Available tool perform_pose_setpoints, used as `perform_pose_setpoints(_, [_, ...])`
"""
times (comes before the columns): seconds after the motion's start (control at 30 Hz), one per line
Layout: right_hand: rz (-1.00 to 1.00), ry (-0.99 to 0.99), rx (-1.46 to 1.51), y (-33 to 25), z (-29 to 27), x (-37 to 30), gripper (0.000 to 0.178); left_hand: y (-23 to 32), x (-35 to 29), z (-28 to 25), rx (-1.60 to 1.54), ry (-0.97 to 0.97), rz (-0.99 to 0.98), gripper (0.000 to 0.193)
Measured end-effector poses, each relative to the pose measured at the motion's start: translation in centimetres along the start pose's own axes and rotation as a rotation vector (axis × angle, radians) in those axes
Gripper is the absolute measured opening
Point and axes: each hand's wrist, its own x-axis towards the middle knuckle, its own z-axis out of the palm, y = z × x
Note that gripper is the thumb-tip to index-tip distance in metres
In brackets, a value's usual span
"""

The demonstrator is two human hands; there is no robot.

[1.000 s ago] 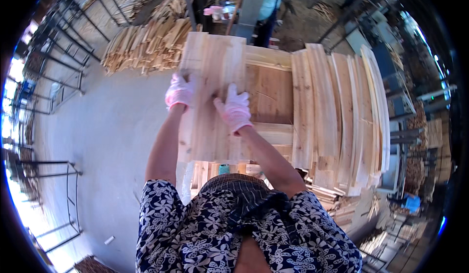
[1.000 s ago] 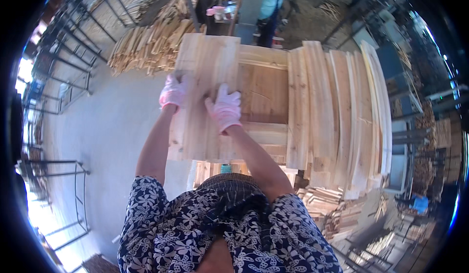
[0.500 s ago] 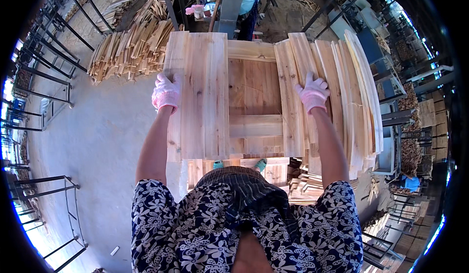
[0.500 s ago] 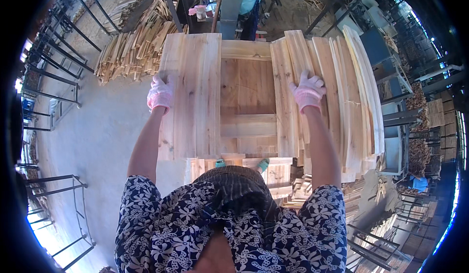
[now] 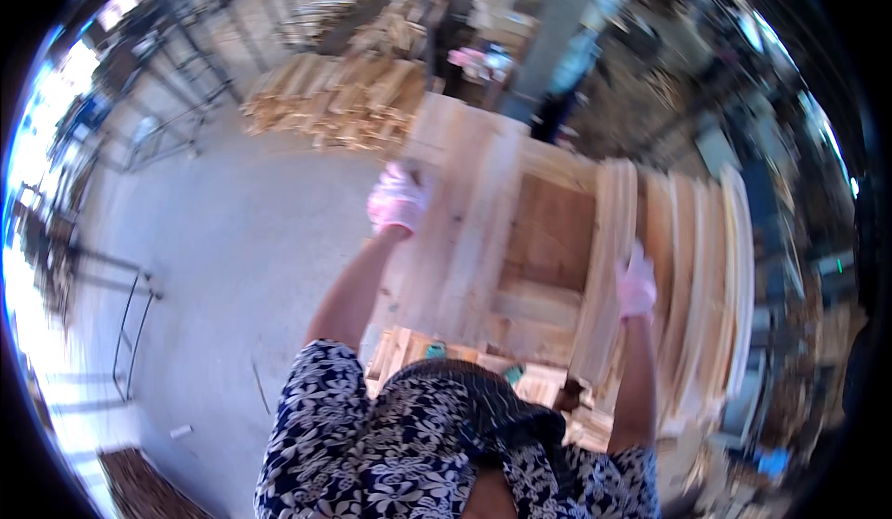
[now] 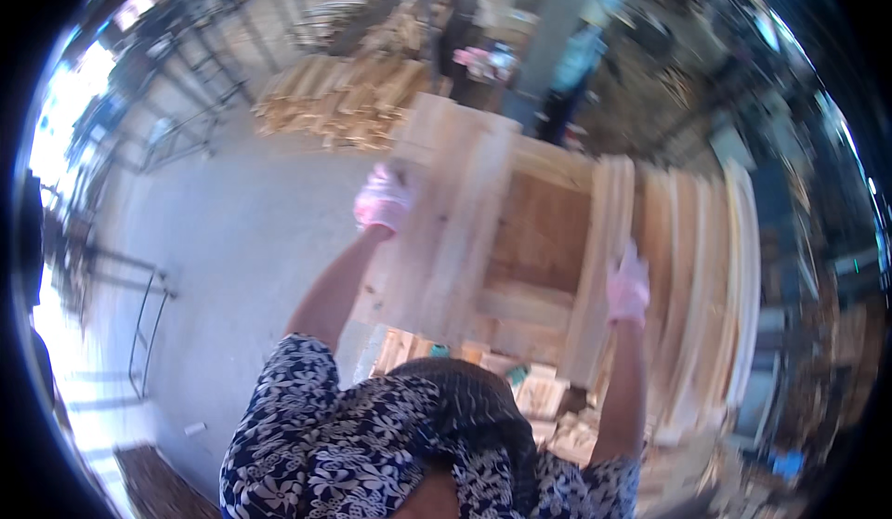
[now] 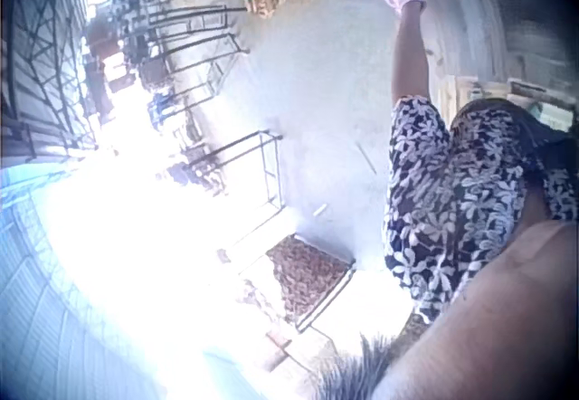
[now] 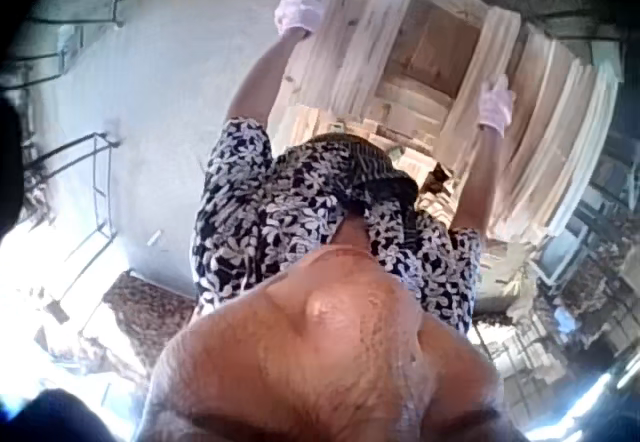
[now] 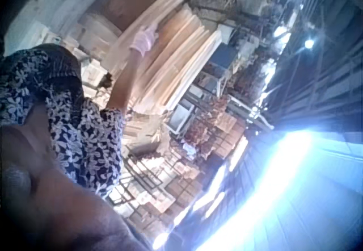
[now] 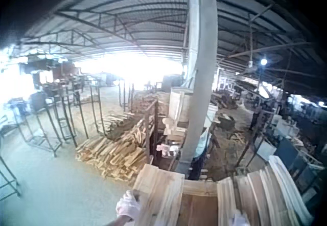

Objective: The person picks up wooden planks from a large pile and stacks them onto a wooden pallet. They wear pink gloves and handle the planks one by one, arranging them neatly on the pallet throughout the video.

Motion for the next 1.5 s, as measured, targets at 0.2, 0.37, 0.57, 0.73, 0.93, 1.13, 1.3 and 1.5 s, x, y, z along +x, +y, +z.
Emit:
perform_pose_setpoints(0.2, [0.254, 0.084, -0.363, -8.3, 1.7, -2.8, 0.082, -1.5, 0.2, -0.6, -0.069, 0.058, 0.021, 0.059])
perform_pose_setpoints(0.37, [0.334, -0.101, -0.148, -10.1, -0.5, -1.6, 0.078, -1.0, -0.1, -2.0, -0.143, -0.074, -0.058, 0.065])
perform_pose_setpoints(0.57, [0.169, -0.209, 0.503, -2.6, 4.1, 1.1, 0.069, -1.1, 1.1, -2.0, -0.266, -0.234, -0.116, 0.07])
perform_pose_setpoints(0.73, [0.24, -0.28, 0.944, -7.9, 1.3, -1.6, 0.09, -2.3, 0.8, -2.6, -0.265, -0.24, -0.118, 0.075])
perform_pose_setpoints(0.93, [0.2, -0.432, 1.291, -17.2, 9.6, -1.3, 0.098, -1.0, 1.2, -2.4, -0.197, -0.28, -0.097, 0.071])
perform_pose_setpoints(1.13, [0.105, -0.406, 0.992, -17.2, 8.8, -0.9, 0.09, -2.2, 1.8, -0.4, -0.142, -0.172, -0.052, 0.069])
perform_pose_setpoints(1.3, [0.019, -0.189, 0.032, -14.7, 1.7, 0.3, 0.084, -4.0, 2.5, 1.0, -0.064, -0.102, -0.043, 0.072])
perform_pose_setpoints(1.5, [0.119, -0.074, -0.549, -8.9, 3.5, -2.7, 0.085, -2.8, 2.5, 0.2, -0.007, -0.121, -0.081, 0.074])
